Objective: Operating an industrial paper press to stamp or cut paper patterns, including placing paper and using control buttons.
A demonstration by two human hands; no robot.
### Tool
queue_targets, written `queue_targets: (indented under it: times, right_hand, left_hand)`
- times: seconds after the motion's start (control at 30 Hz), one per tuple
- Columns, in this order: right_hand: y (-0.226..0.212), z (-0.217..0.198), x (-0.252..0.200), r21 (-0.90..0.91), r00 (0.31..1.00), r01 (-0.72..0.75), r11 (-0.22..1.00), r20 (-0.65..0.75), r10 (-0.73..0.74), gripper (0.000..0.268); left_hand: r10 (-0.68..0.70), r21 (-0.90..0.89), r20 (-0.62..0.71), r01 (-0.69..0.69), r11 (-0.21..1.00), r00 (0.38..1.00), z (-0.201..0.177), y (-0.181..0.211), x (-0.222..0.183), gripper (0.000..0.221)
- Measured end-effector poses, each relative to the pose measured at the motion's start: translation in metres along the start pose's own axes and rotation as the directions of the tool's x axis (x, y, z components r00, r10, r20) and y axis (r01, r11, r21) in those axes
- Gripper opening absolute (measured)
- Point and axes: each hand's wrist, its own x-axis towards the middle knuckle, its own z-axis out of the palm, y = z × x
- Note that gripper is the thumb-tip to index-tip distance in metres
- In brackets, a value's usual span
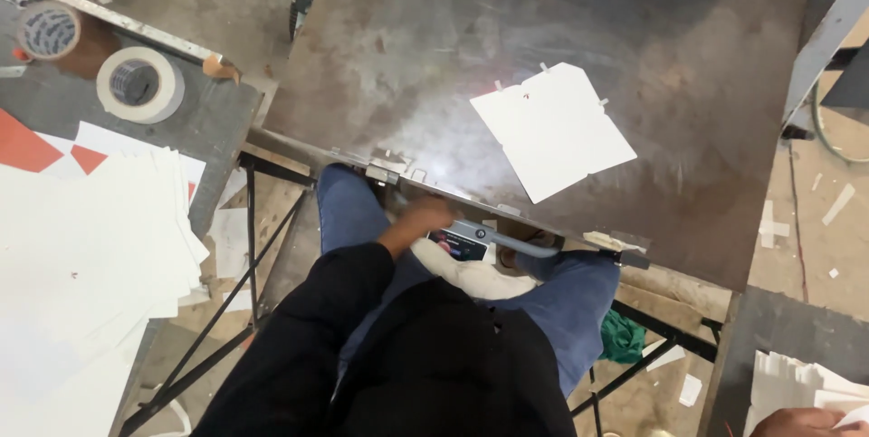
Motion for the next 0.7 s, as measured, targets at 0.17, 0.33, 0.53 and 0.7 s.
queue_targets:
  times: [0.17,0.33,0.53,0.7]
  right_hand:
    - [-0.009,-0.006,0.001,0.024,0.993,-0.077,0.997,0.088,0.074,0.022]
    - [-0.011,-0.019,-0.002,0.028,0.977,-0.155,0.988,0.156,0.149,0.024]
    - [-0.070,-0.126,0.049,0.081,0.961,-0.190,0.978,0.218,0.168,0.021]
    - [-0.013,-0.067,0.066,0.134,0.925,-0.237,0.962,0.332,0.182,0.018]
  left_hand:
    - [0.575,-0.422,0.119,-0.483,0.767,0.809,-0.057,0.170,-0.107,0.051]
    - [0.695,-0.287,-0.036,-0.674,0.681,0.718,-0.133,0.251,-0.137,0.049]
    - [0.505,0.367,-0.486,-0.359,0.858,0.713,-0.149,0.242,-0.114,0.103]
    - [0.613,0.522,-0.435,-0.371,0.768,0.659,-0.105,0.186,-0.133,0.069]
